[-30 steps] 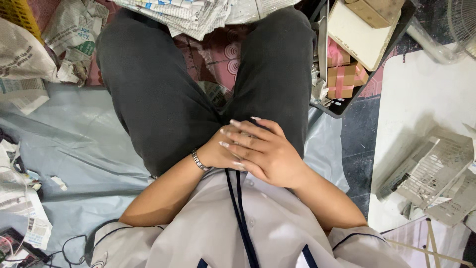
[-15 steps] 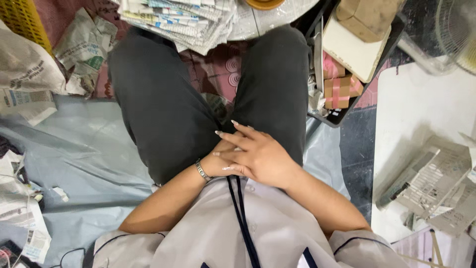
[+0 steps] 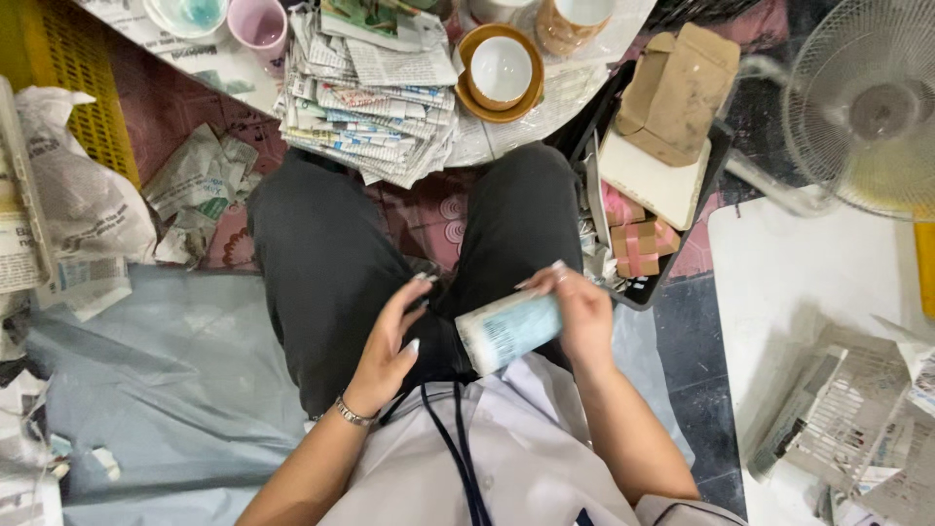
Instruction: The person sits on the floor and wraps various ceramic and glass items, including bowls, cups, and glasses, using sheets of newspaper. They fold the newspaper around each item individually and place the wrapped items on a nearby table.
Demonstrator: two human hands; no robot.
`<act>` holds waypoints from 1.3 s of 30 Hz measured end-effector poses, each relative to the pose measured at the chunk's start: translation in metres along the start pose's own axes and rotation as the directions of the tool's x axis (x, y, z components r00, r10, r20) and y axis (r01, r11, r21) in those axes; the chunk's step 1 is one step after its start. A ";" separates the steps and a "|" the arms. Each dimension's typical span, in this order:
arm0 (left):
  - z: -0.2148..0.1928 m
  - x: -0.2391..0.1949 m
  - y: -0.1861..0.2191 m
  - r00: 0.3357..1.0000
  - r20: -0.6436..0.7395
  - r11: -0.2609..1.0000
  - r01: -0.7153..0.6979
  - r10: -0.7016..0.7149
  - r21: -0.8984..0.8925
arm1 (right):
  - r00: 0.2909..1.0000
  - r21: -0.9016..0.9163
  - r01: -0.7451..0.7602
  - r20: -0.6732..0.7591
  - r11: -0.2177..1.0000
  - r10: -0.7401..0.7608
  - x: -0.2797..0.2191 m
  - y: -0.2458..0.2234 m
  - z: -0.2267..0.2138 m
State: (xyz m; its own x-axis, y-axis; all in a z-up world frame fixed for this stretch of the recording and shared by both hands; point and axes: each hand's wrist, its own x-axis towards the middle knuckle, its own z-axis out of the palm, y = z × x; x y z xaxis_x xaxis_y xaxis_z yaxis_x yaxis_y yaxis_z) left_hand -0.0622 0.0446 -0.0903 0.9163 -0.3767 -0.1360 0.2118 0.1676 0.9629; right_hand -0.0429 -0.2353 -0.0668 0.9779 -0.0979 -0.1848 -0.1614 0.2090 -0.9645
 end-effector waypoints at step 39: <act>0.067 0.040 0.030 0.825 0.498 0.809 -0.473 0.267 0.349 | 0.802 0.072 -0.384 0.520 0.921 0.293 -0.056 -0.003 -0.009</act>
State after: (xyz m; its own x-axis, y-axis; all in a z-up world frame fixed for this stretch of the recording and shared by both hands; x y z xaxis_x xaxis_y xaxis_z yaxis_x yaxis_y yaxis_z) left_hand -0.0416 -0.0264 -0.0518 0.6437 -0.7194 0.2611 -0.3804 -0.0046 0.9248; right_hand -0.0979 -0.2389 -0.0554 0.8063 0.4887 -0.3333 -0.5141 0.3003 -0.8034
